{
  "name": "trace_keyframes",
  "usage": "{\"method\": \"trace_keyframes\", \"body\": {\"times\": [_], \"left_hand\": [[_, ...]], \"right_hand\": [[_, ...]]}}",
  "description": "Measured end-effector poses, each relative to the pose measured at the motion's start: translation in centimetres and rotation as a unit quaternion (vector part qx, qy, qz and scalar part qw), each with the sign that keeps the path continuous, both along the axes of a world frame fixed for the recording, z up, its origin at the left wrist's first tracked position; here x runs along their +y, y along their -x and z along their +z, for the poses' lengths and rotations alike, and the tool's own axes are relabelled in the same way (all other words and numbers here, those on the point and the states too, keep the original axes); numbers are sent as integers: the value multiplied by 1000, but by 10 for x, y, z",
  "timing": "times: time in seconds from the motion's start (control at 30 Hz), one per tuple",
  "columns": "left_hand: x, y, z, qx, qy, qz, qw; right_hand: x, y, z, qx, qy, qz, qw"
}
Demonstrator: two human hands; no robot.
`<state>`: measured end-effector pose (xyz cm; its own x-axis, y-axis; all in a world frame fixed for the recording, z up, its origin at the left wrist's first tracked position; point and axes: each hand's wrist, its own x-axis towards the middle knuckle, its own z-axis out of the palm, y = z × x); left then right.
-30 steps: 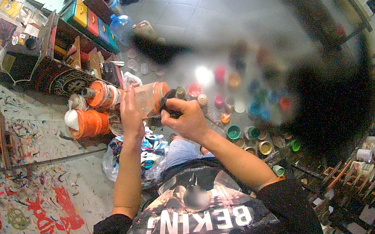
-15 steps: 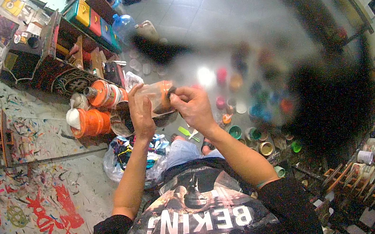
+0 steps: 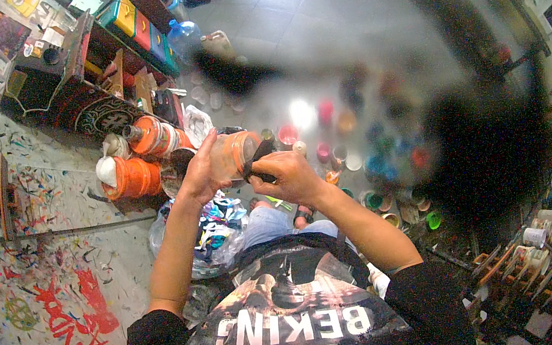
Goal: The person wipes a small plastic container using a cloth, then puts a cap on a different container and stirs a liquid in a cup.
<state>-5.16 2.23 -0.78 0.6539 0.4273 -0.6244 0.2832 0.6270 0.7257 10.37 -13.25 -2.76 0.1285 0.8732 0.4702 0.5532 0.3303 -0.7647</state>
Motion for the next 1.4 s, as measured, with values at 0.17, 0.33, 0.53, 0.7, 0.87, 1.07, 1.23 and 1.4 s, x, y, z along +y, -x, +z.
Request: {"method": "trace_keyframes", "body": {"times": [0.17,0.33,0.53,0.7,0.87,1.07,1.23,1.4], "left_hand": [[-10,-6,-1,41,-61,56,996],[-18,-7,-11,-8,-149,102,984],[-19,-9,-5,-42,-385,110,916],[-13,-3,6,-99,-519,66,846],[-3,-3,8,-166,-705,18,689],[-24,-21,4,-79,-611,191,764],[-19,-21,-10,-76,-279,203,936],[-7,-14,-18,-22,-106,107,988]], "right_hand": [[-1,10,-6,92,-28,-81,992],[3,18,-3,211,56,-125,968],[6,10,6,420,99,-65,900],[14,3,0,442,145,-96,880],[24,3,-1,608,177,-112,766],[15,28,12,449,105,-169,871],[13,37,-6,134,-30,-214,967],[10,40,-18,135,24,-223,965]]}}
